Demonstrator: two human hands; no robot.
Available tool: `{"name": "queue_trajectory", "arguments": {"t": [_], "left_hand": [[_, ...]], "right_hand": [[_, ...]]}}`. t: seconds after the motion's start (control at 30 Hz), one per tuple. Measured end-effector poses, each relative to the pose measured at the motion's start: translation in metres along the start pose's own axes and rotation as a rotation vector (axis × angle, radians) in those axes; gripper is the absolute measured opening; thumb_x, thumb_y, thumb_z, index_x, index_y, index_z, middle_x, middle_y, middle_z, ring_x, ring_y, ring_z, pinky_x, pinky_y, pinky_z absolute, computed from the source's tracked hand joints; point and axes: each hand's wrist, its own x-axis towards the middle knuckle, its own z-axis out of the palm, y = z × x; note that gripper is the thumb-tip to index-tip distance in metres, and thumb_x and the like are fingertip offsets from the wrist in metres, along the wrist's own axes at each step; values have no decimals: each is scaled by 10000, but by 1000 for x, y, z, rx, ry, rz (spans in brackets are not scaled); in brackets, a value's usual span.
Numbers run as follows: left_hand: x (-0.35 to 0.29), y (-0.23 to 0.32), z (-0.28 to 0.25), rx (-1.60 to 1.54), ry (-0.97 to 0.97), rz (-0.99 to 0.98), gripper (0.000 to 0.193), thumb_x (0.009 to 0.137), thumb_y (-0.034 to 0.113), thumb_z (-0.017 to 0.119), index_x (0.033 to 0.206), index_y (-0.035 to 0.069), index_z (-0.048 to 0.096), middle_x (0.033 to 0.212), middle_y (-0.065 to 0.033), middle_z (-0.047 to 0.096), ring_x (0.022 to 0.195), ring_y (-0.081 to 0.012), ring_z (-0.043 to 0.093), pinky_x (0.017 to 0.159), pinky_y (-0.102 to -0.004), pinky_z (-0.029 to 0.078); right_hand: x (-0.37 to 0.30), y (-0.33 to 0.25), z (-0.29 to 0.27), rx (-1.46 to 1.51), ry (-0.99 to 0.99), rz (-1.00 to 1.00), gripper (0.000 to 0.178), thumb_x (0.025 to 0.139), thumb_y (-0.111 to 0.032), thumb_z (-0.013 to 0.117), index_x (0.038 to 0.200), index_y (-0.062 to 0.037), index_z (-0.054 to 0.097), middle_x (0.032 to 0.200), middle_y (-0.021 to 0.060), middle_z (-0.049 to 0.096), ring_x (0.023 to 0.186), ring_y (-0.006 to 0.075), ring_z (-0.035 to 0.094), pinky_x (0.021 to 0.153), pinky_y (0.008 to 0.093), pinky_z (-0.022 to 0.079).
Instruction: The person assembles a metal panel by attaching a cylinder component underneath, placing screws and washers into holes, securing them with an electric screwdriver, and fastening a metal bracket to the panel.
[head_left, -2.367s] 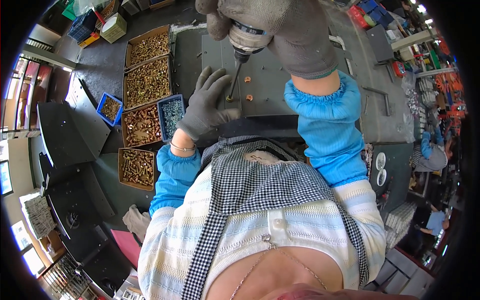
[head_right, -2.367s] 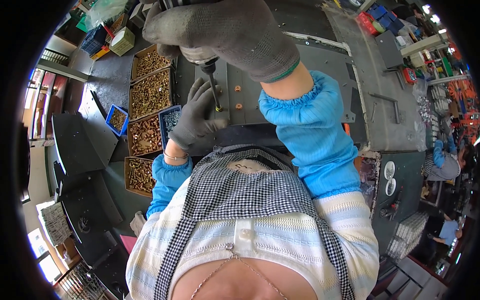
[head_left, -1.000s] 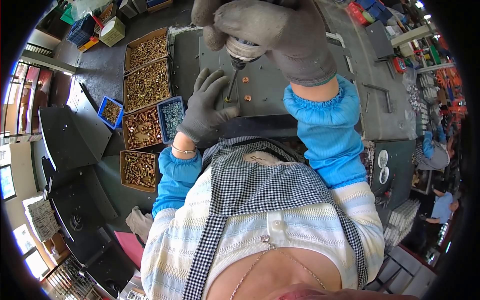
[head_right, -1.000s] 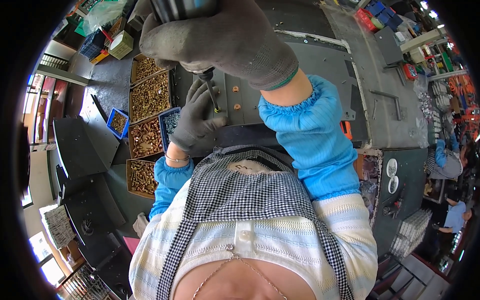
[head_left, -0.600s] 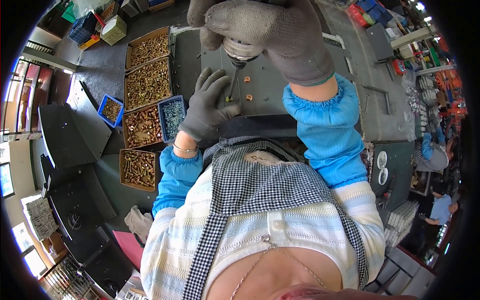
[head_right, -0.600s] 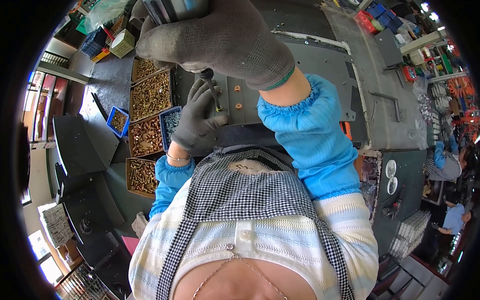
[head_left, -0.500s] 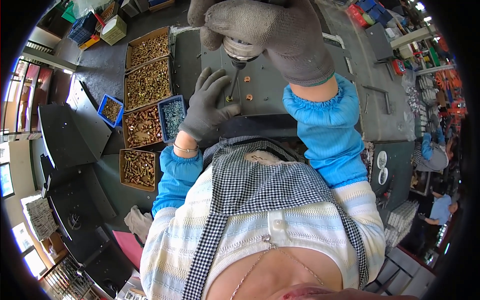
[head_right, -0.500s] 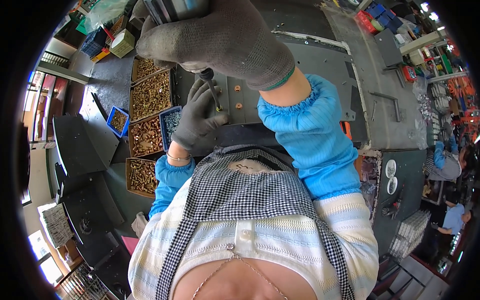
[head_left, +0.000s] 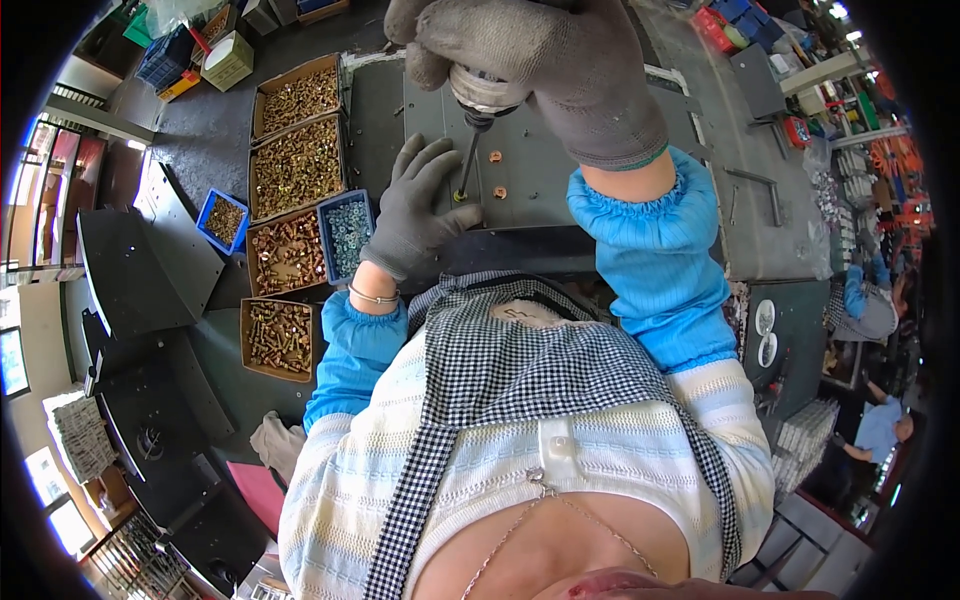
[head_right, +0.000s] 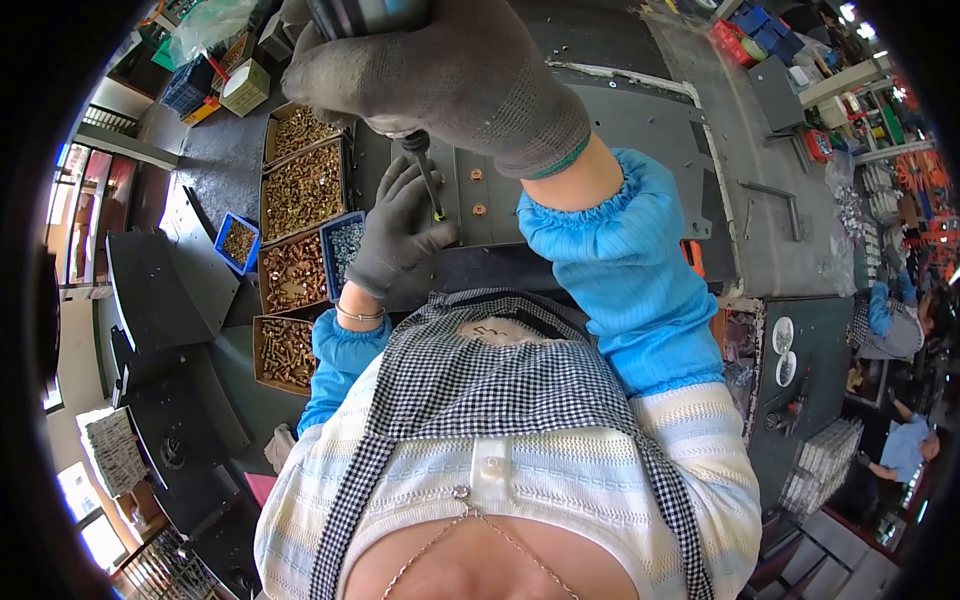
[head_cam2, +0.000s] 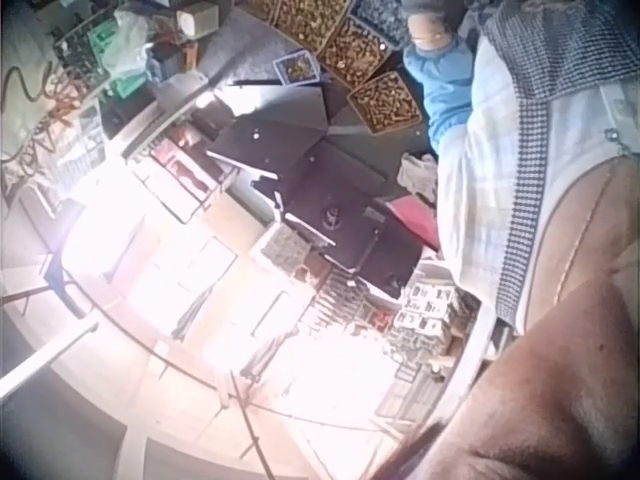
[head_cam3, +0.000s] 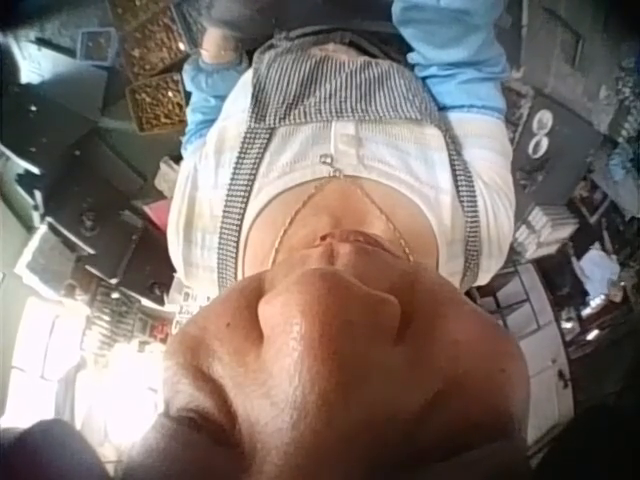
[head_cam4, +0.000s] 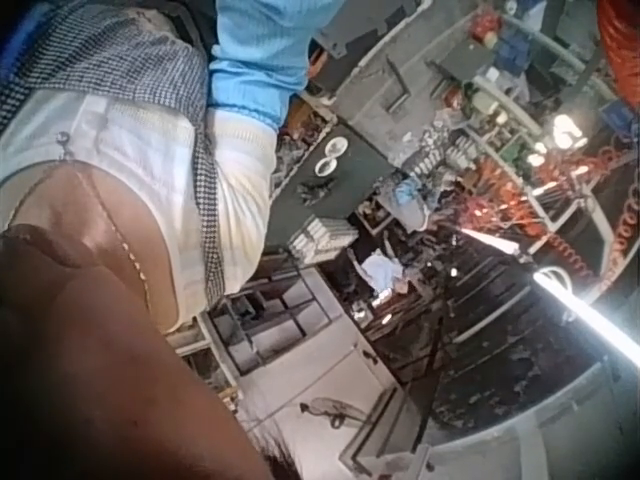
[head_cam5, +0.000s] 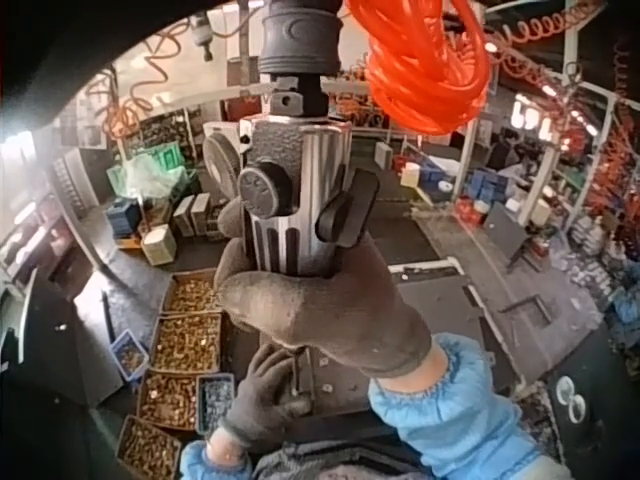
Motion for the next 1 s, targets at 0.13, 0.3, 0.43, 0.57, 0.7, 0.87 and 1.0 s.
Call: {"name": "queue_trajectory", "arguments": {"t": [0.13, 0.3, 0.43, 0.57, 0.7, 0.87, 1.0], "left_hand": [[-1, -1, 1, -2, 1, -3, 758, 735, 360, 867, 1375, 38, 618, 1517, -186, 540, 1514, -460, 333, 1210, -535, 362], [1, 3, -1, 0, -6, -16, 750, 734, 349, 856, 1373, 36, 620, 1514, -187, 542, 1511, -463, 336, 1209, -534, 365], [1, 3, -1, -4, -1, -23, 744, 731, 341, 854, 1374, 47, 623, 1507, -181, 549, 1511, -462, 337, 1206, -535, 369], [1, 2, 0, -12, 2, -28, 741, 726, 332, 859, 1372, 55, 625, 1503, -176, 553, 1509, -461, 339, 1203, -534, 373], [1, 3, 0, -24, 4, -26, 739, 728, 325, 863, 1374, 57, 625, 1503, -173, 555, 1508, -459, 341, 1206, -537, 370], [0, 3, 0, -14, 11, -34, 728, 740, 327, 857, 1374, 56, 623, 1500, -173, 557, 1506, -460, 343, 1207, -539, 364], [1, 9, -2, -57, 14, -34, 722, 743, 317, 854, 1371, 50, 621, 1498, -176, 557, 1503, -465, 345, 1209, -538, 362]], "right_hand": [[-2, 1, -1, 70, 48, 45, 443, 872, -30, 766, 1289, -16, 618, 1069, 31, 692, 945, 128, 671, 778, 297, 593], [-7, 0, 1, -17, 41, -55, 472, 869, -16, 765, 1313, -17, 602, 1107, 44, 690, 972, 147, 674, 814, 312, 607], [-7, 5, -1, 104, 39, -40, 477, 872, -16, 761, 1319, -14, 594, 1109, 55, 691, 989, 157, 680, 835, 313, 610], [-6, -6, -4, 50, -10, 78, 485, 867, -17, 765, 1319, -5, 590, 1104, 63, 692, 993, 163, 684, 849, 318, 610], [-9, -3, -2, 80, 18, 9, 498, 861, -25, 771, 1326, -7, 592, 1090, 68, 698, 984, 172, 692, 840, 319, 607], [-6, -7, -3, 117, -51, 23, 517, 849, -34, 787, 1331, -16, 601, 1109, 69, 703, 967, 178, 695, 830, 326, 603], [-3, -6, -4, 40, -44, -24, 521, 845, -37, 794, 1331, -25, 607, 1114, 61, 712, 953, 178, 695, 832, 335, 601]]}}
